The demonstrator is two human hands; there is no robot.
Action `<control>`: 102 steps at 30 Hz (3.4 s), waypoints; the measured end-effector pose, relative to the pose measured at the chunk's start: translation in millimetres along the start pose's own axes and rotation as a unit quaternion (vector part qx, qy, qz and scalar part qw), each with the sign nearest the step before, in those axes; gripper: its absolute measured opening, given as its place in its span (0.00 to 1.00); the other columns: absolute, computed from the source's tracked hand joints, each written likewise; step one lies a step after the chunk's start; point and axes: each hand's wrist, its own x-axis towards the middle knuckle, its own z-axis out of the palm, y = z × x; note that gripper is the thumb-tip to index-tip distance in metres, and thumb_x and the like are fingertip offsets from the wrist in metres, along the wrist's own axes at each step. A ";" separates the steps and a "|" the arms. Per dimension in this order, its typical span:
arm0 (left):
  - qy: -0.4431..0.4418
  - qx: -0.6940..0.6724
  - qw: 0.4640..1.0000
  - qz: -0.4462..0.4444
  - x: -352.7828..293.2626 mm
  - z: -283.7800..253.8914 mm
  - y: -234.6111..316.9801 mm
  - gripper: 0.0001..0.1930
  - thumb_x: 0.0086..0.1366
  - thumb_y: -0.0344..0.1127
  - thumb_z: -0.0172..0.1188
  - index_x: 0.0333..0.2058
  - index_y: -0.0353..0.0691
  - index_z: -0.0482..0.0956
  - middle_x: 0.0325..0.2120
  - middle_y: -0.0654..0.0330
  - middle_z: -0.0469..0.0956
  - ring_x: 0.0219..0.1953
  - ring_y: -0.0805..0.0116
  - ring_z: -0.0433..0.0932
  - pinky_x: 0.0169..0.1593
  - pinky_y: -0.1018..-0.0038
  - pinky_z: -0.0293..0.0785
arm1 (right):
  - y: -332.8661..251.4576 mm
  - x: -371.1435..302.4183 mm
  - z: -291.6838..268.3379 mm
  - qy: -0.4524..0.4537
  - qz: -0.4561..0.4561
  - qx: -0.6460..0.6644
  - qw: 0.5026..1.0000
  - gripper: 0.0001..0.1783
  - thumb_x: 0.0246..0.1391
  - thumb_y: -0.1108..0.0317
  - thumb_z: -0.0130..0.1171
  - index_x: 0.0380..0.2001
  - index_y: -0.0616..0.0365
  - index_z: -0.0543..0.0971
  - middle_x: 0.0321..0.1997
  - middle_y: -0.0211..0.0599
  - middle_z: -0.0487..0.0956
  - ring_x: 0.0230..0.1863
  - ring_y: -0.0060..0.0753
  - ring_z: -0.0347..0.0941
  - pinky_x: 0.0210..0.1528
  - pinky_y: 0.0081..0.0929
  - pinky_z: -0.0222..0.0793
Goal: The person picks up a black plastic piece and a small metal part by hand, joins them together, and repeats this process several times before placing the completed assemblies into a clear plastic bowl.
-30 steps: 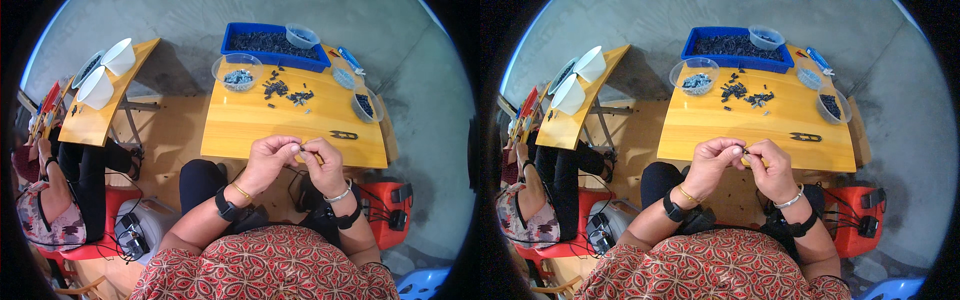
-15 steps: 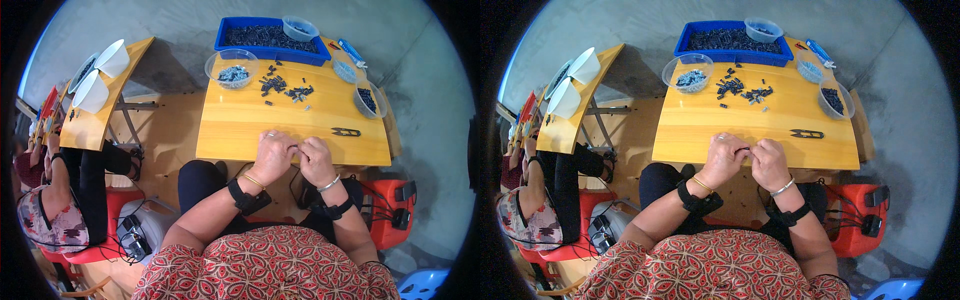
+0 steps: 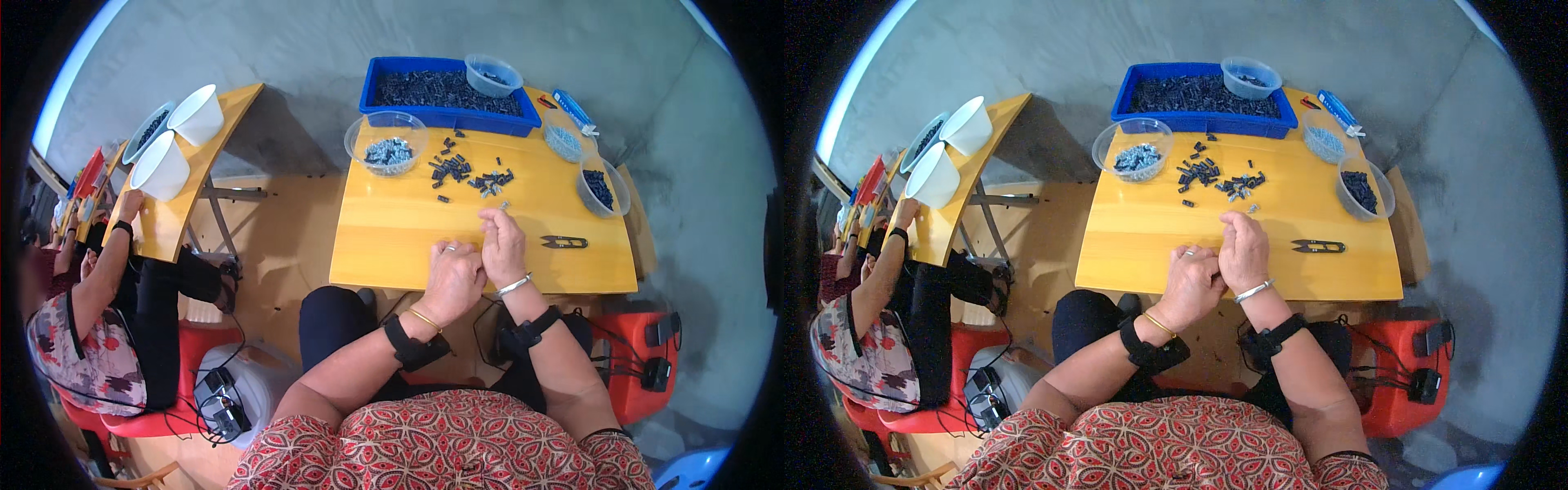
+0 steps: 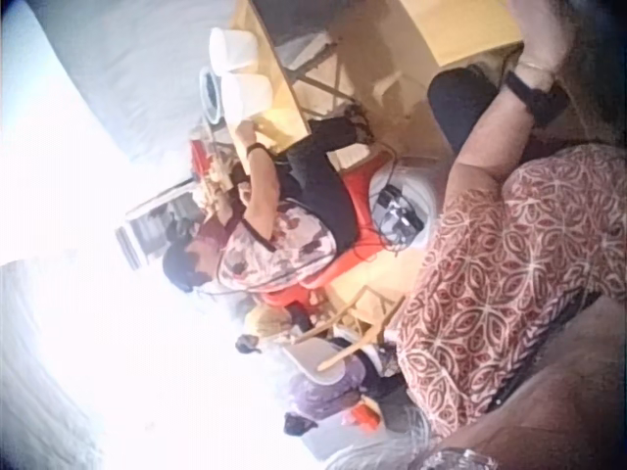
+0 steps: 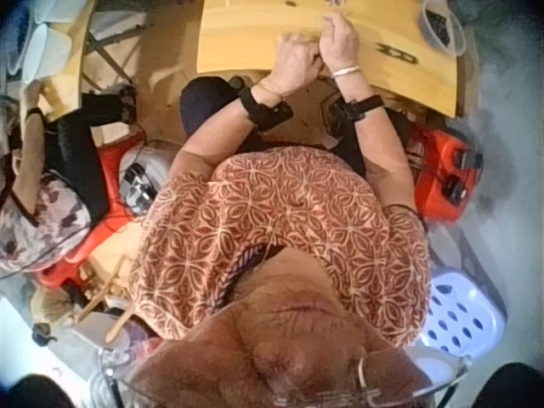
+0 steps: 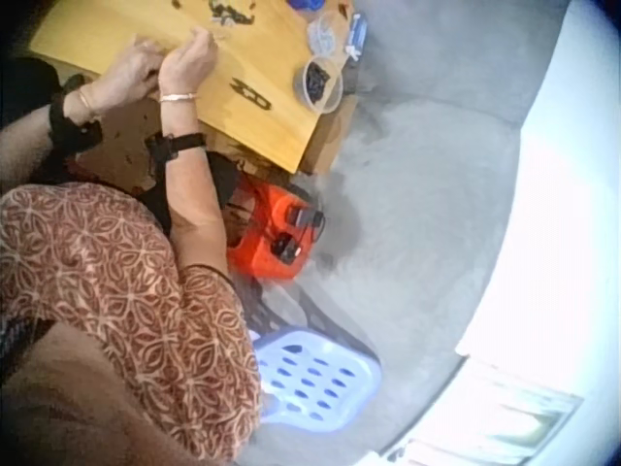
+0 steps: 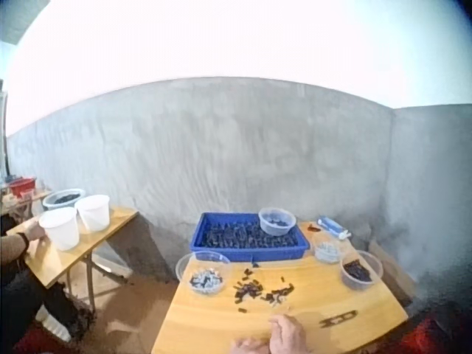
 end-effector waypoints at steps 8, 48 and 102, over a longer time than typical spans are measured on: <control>-0.003 0.023 1.000 -0.020 -0.8 0.1 1.6 0.03 0.41 0.27 0.56 0.14 0.38 0.72 0.19 0.58 0.71 0.27 0.59 0.69 0.37 0.67 0.58 | 6.9 -1.7 3.2 0.002 -0.075 -0.049 0.996 0.05 0.35 0.79 0.47 0.19 0.58 0.71 0.22 0.40 0.72 0.28 0.44 0.65 0.31 0.36 0.60; -0.012 -0.655 0.700 -0.285 1.6 -60.0 78.9 0.08 0.56 0.35 0.56 0.21 0.38 0.75 0.17 0.69 0.70 0.21 0.82 0.63 0.27 0.84 0.62 | -95.8 -38.7 -93.8 0.020 -0.178 0.004 0.984 0.10 0.44 0.80 0.50 0.33 0.63 0.66 0.26 0.44 0.69 0.27 0.41 0.68 0.29 0.29 0.64; -0.019 -0.517 0.798 -0.308 25.9 -7.4 -13.9 0.09 0.58 0.34 0.54 0.29 0.33 0.76 0.19 0.65 0.74 0.22 0.81 0.68 0.31 0.83 0.67 | 53.9 126.6 -83.3 -0.128 -0.031 -0.100 0.986 0.07 0.42 0.70 0.53 0.26 0.61 0.73 0.22 0.42 0.74 0.27 0.41 0.71 0.31 0.31 0.66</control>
